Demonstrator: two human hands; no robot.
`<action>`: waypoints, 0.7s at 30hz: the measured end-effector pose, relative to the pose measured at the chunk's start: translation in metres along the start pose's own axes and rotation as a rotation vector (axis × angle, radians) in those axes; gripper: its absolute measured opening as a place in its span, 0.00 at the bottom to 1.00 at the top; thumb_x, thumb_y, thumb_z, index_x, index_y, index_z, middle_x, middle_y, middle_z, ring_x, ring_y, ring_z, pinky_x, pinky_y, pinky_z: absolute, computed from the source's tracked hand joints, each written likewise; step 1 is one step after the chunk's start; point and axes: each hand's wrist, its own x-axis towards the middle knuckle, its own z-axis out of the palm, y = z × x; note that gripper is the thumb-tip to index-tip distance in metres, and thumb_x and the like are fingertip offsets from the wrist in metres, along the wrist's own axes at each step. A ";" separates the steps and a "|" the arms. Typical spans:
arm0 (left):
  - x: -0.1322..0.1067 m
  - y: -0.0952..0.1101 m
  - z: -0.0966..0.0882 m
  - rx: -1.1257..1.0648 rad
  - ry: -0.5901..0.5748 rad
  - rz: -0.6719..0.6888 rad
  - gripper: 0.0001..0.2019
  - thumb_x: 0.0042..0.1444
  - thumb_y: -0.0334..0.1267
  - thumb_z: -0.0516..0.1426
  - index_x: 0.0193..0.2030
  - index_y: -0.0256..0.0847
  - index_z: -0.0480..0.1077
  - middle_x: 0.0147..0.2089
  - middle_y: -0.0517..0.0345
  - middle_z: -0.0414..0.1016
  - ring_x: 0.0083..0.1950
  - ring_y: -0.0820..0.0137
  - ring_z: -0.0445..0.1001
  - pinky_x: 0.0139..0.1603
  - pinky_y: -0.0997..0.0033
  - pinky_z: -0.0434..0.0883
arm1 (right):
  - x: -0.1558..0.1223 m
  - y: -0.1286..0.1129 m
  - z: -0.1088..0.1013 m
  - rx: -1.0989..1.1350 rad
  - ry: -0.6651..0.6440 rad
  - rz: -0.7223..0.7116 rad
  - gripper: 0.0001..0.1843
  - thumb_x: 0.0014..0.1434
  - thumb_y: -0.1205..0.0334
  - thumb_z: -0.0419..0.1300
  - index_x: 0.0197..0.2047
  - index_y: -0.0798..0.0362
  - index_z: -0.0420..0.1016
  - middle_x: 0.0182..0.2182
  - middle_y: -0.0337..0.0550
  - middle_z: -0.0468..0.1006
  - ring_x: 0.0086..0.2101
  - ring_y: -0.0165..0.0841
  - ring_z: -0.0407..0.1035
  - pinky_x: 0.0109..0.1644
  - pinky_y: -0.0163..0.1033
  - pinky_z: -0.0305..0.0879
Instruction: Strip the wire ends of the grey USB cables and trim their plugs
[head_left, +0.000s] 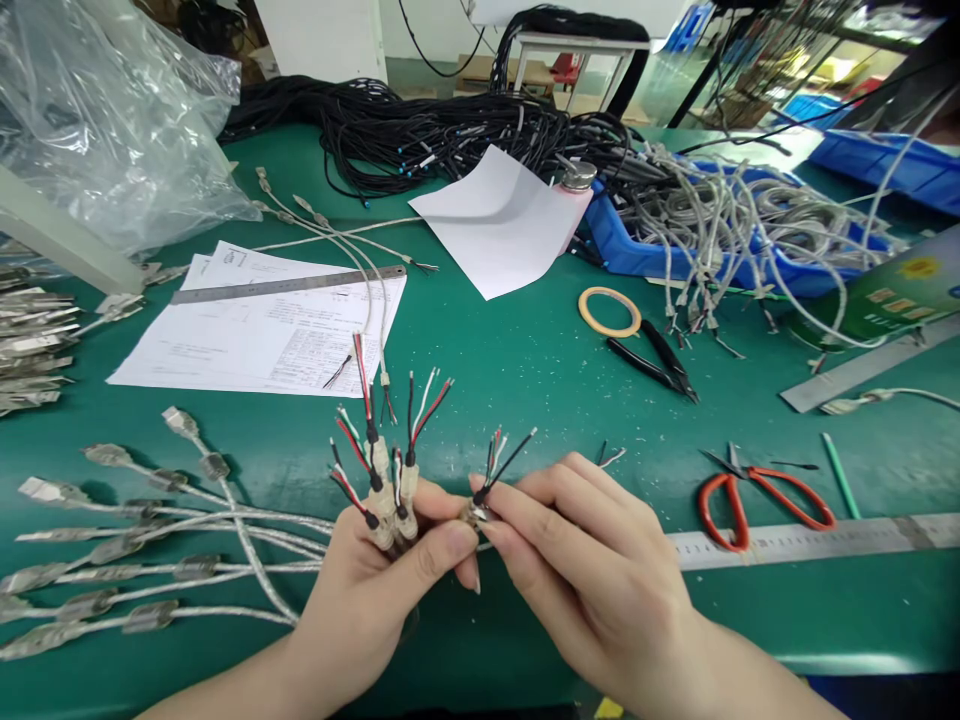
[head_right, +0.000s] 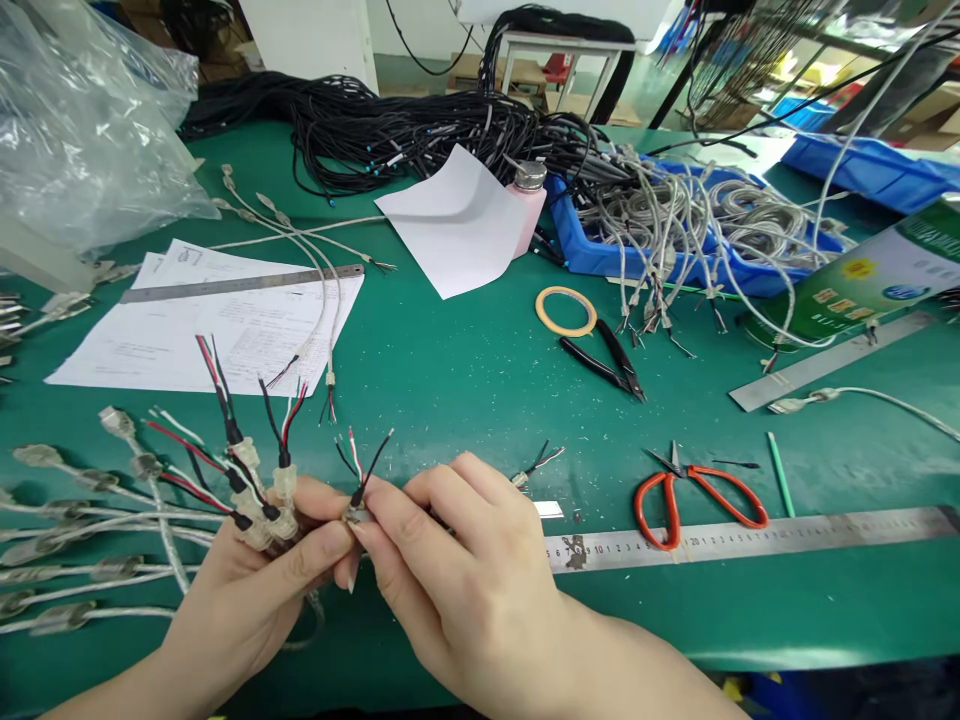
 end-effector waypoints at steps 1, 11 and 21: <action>0.000 0.000 0.000 -0.006 0.001 0.001 0.01 0.56 0.34 0.65 0.36 0.43 0.77 0.25 0.64 0.80 0.28 0.77 0.77 0.32 0.82 0.73 | 0.000 0.000 0.000 -0.001 0.002 0.001 0.09 0.62 0.73 0.58 0.45 0.65 0.76 0.30 0.48 0.77 0.29 0.32 0.64 0.29 0.40 0.62; 0.001 0.001 0.002 0.011 0.017 0.004 0.03 0.55 0.35 0.66 0.35 0.41 0.77 0.24 0.63 0.80 0.27 0.78 0.77 0.32 0.83 0.72 | 0.000 0.001 0.003 -0.026 0.039 -0.018 0.10 0.61 0.74 0.60 0.45 0.67 0.77 0.31 0.49 0.76 0.30 0.32 0.63 0.30 0.40 0.62; 0.000 0.003 0.000 0.015 0.003 -0.024 0.02 0.57 0.36 0.65 0.35 0.43 0.77 0.24 0.65 0.80 0.28 0.79 0.77 0.32 0.85 0.70 | -0.001 0.001 0.002 -0.009 0.060 -0.006 0.10 0.61 0.74 0.60 0.46 0.66 0.76 0.31 0.49 0.77 0.31 0.32 0.64 0.31 0.40 0.63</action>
